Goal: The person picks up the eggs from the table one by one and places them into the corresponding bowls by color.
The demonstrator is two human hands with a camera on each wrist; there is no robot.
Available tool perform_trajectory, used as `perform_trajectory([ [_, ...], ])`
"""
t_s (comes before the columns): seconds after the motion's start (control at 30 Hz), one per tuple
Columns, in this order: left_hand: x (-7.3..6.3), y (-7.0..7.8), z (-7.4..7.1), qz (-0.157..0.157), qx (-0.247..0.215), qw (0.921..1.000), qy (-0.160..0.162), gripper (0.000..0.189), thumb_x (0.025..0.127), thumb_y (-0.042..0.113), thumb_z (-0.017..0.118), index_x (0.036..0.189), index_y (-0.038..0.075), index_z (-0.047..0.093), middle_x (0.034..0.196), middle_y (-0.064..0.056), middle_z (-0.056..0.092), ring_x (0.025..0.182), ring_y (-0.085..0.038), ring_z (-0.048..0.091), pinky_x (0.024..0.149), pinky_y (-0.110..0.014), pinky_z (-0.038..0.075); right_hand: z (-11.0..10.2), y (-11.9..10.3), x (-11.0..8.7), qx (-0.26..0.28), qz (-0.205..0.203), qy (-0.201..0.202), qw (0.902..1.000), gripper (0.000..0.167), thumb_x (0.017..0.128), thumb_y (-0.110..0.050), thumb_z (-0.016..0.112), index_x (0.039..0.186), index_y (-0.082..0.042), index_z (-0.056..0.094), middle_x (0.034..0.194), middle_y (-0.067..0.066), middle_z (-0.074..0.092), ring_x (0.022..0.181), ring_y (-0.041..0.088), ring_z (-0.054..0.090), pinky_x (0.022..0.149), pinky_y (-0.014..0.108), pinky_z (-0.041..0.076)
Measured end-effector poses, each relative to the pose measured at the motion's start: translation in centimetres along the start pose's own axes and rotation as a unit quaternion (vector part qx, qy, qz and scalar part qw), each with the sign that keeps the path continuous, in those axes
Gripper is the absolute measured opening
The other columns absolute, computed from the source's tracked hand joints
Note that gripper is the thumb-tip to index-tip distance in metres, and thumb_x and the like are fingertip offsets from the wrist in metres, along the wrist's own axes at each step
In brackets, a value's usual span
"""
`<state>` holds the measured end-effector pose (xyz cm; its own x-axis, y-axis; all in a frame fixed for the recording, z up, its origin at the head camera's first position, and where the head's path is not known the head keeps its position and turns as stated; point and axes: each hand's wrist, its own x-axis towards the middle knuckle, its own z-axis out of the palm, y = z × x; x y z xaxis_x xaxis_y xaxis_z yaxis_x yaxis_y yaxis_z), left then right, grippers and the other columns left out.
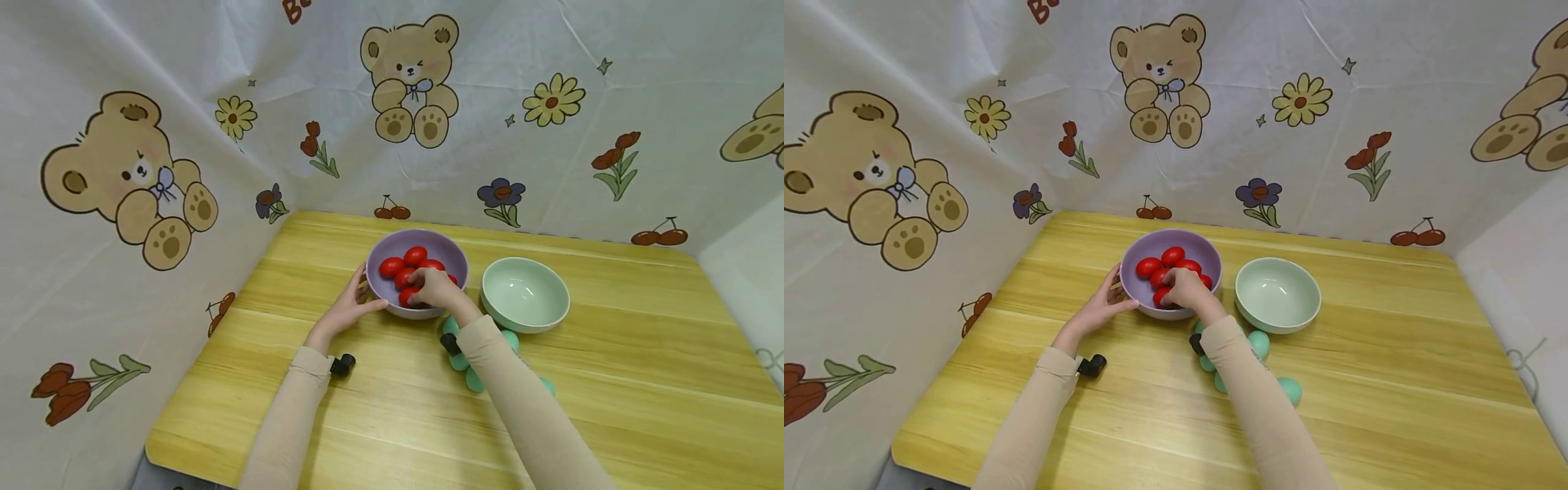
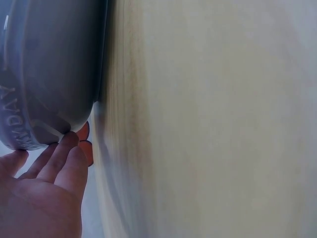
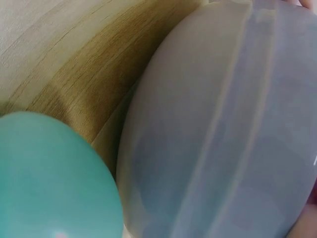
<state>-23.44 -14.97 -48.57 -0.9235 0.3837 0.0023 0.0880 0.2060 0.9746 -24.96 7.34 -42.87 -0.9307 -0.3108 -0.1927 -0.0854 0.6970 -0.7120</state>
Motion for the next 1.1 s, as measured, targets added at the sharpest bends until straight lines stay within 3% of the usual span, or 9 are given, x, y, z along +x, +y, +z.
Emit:
perform_trajectory([
  [0.17,-0.6,1.6,-0.1,0.004,-0.011,0.9997,-0.023,0.094,0.084,0.02,0.07,0.15,0.018,0.002,0.149,-0.019,0.013,0.132,-0.04,0.021,0.107,-0.047,0.021,-0.1,-0.1,-0.3,0.013,-0.007,0.008,0.9999,0.038,0.077,-0.01,0.075,0.113,-0.003,0.063,0.109,0.01,0.061,0.103,0.026,0.052,0.088,0.036,0.047],
  [0.37,-1.1,2.7,0.0,0.002,-0.01,0.9997,-0.024,0.093,0.085,0.015,0.068,0.15,0.013,0.0,0.149,-0.021,0.012,0.132,-0.042,0.021,0.107,-0.048,0.02,-0.3,0.1,-0.6,0.082,-0.032,0.024,0.9959,0.04,0.079,-0.012,0.073,0.116,-0.001,0.061,0.113,0.013,0.06,0.104,0.026,0.053,0.088,0.036,0.047],
  [0.53,-0.9,2.5,0.0,0.003,-0.011,0.9997,-0.023,0.093,0.085,0.017,0.069,0.15,0.014,0.002,0.148,-0.021,0.013,0.132,-0.042,0.021,0.107,-0.048,0.02,-0.8,0.0,-1.6,0.175,-0.039,0.046,0.9828,0.04,0.085,-0.016,0.067,0.12,0.001,0.058,0.117,0.017,0.058,0.105,0.028,0.053,0.089,0.037,0.047],
  [0.6,-0.5,1.7,0.0,0.005,-0.005,0.9999,-0.013,0.094,0.084,0.02,0.07,0.15,0.019,0.004,0.148,-0.017,0.017,0.132,-0.039,0.024,0.107,-0.045,0.023,-1.0,0.1,-1.9,0.202,-0.04,0.057,0.9768,0.04,0.087,-0.018,0.065,0.121,0.001,0.057,0.118,0.017,0.058,0.104,0.028,0.054,0.09,0.038,0.046],
  [0.77,-0.3,1.2,0.1,0.013,-0.005,0.9999,-0.005,0.095,0.083,0.022,0.072,0.15,0.019,0.006,0.147,-0.016,0.019,0.131,-0.039,0.026,0.106,-0.045,0.025,-1.3,0.8,-2.2,0.242,-0.043,0.077,0.9662,0.036,0.091,-0.019,0.06,0.121,0.0,0.057,0.118,0.014,0.057,0.104,0.027,0.053,0.092,0.044,0.044],
  [0.9,-0.7,2.2,0.0,0.013,-0.013,0.9997,-0.017,0.094,0.084,0.017,0.07,0.15,0.013,0.004,0.147,-0.021,0.016,0.131,-0.042,0.023,0.106,-0.048,0.023,-1.5,1.3,-2.5,0.269,-0.044,0.084,0.9585,0.034,0.092,-0.017,0.059,0.121,0.0,0.056,0.118,0.014,0.056,0.106,0.026,0.051,0.096,0.043,0.041],
  [1.1,0.0,0.2,0.0,0.007,0.001,1.0,0.0,0.095,0.082,0.025,0.073,0.15,0.025,0.007,0.148,-0.011,0.02,0.132,-0.036,0.026,0.106,-0.041,0.026,-1.8,1.5,-3.4,0.296,-0.045,0.078,0.9509,0.036,0.091,-0.016,0.059,0.122,0.003,0.055,0.122,0.018,0.054,0.108,0.027,0.051,0.097,0.042,0.04],
])
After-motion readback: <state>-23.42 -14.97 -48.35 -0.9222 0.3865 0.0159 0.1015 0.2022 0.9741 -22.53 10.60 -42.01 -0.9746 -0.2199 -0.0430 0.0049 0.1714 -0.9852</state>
